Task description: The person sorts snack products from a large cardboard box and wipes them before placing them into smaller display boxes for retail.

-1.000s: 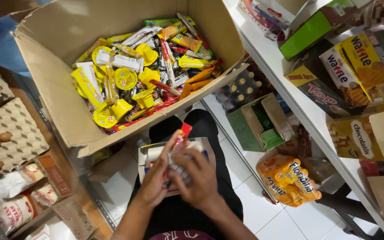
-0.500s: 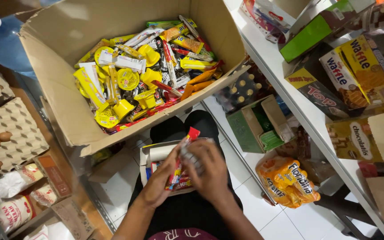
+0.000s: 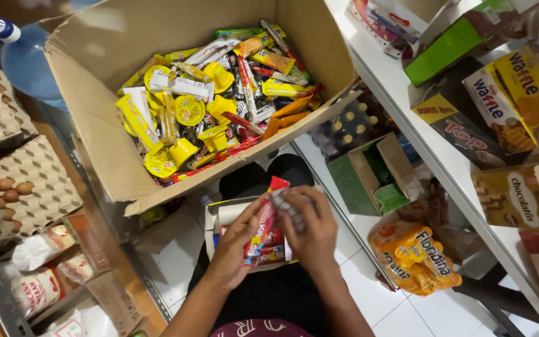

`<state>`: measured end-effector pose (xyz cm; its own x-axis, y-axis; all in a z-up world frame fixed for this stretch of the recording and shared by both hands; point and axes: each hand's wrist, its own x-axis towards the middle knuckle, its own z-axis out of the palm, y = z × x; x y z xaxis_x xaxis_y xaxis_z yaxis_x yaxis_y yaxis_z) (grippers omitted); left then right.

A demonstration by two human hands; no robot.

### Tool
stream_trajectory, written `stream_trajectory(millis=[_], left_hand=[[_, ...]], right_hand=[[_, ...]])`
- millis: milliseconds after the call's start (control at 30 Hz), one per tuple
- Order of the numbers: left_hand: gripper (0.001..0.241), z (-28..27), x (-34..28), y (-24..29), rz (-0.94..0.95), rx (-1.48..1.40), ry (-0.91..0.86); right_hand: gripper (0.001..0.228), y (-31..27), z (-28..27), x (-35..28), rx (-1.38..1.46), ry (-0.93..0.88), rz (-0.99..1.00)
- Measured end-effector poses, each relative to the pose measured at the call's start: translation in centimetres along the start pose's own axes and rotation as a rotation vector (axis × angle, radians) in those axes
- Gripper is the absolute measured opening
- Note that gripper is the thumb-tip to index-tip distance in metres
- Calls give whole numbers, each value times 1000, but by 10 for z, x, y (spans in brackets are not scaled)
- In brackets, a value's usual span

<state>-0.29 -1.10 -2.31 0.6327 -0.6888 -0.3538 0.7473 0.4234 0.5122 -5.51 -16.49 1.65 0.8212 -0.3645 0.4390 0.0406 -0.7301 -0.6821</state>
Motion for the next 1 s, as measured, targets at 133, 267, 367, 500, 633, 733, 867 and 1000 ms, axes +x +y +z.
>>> stream_trajectory(millis=[133, 267, 367, 500, 633, 733, 867, 1000], left_hand=[[63, 0, 7, -6, 78, 21, -47], [65, 7, 11, 8, 134, -4, -24], [67, 5, 10, 11, 131, -3, 30], [66, 4, 3, -7, 87, -56, -4], [65, 5, 0, -21, 3, -89, 44], [64, -6, 5, -23, 187, -18, 45], [67, 0, 4, 0, 237, 16, -6], [66, 1, 2, 5, 185, 35, 40]], right_hand=[[39, 3, 3, -11, 43, 12, 36], [43, -9, 7, -37, 56, -152, -138], [42, -9, 8, -44, 119, -247, -179], [35, 4, 3, -24, -9, -63, 37], [26, 19, -2, -16, 136, 26, 156], [37, 10, 13, -40, 470, -37, 221], [44, -3, 23, -56, 579, -20, 333], [42, -8, 11, -52, 575, -94, 343]])
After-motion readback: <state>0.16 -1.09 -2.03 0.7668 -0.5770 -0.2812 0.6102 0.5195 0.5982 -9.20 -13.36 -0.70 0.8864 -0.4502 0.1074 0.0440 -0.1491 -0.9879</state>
